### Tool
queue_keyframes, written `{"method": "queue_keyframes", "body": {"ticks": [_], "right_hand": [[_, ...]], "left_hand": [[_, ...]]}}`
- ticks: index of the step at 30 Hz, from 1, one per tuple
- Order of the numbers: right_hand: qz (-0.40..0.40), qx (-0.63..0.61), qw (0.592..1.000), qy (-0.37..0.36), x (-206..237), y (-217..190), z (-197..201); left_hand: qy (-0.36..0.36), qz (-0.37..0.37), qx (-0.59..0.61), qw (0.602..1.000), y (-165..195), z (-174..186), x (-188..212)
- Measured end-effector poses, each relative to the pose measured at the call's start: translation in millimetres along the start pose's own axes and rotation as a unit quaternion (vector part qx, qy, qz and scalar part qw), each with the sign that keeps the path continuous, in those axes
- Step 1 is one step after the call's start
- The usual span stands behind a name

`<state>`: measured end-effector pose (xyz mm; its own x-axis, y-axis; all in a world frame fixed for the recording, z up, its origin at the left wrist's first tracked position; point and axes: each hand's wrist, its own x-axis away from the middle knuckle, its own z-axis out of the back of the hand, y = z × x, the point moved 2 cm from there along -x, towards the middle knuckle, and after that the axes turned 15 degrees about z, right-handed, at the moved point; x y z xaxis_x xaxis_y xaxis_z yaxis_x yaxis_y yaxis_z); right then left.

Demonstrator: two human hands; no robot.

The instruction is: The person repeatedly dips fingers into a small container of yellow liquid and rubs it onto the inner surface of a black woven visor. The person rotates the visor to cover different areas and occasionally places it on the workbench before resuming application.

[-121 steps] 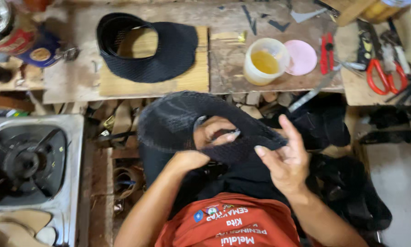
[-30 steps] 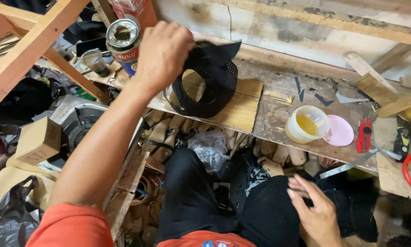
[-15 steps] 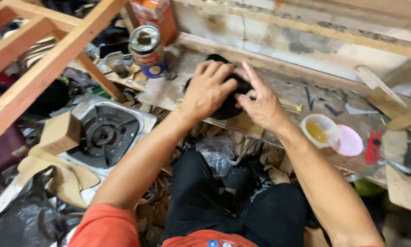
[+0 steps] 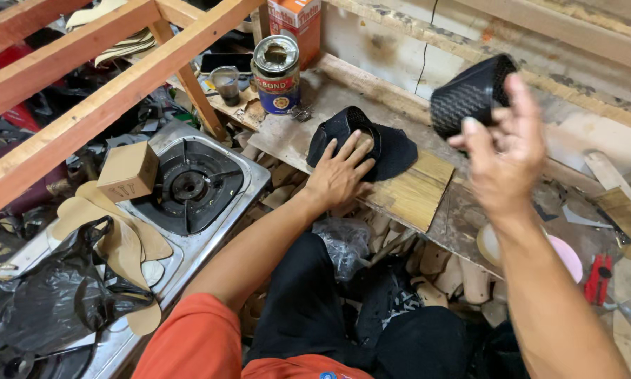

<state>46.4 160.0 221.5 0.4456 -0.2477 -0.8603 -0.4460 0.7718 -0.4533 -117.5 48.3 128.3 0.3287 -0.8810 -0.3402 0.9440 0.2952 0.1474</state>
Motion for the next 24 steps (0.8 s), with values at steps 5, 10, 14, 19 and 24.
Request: {"method": "queue_keyframes", "body": {"ticks": [5, 10, 14, 19, 24], "right_hand": [[-0.024, 0.075, 0.995, -0.061, 27, -48, 41], [-0.163, -0.163, 0.972, -0.042, 83, -73, 76], [-0.262, -0.198, 0.944, -0.021, 129, -45, 82], [-0.371, 0.028, 0.927, -0.050, 156, -17, 62], [0.002, 0.181, 0.979, -0.096, 151, -57, 16]], "left_hand": [[0.028, 0.047, 0.046, 0.997, -4, -2, -14], [0.130, -0.021, 0.344, 0.930, 14, 5, -2], [-0.004, -0.059, 0.595, 0.801, 25, 2, 37], [0.047, -0.032, 0.542, 0.838, 35, 1, 75], [0.088, 0.087, 0.379, 0.917, 46, 5, 88]]}}
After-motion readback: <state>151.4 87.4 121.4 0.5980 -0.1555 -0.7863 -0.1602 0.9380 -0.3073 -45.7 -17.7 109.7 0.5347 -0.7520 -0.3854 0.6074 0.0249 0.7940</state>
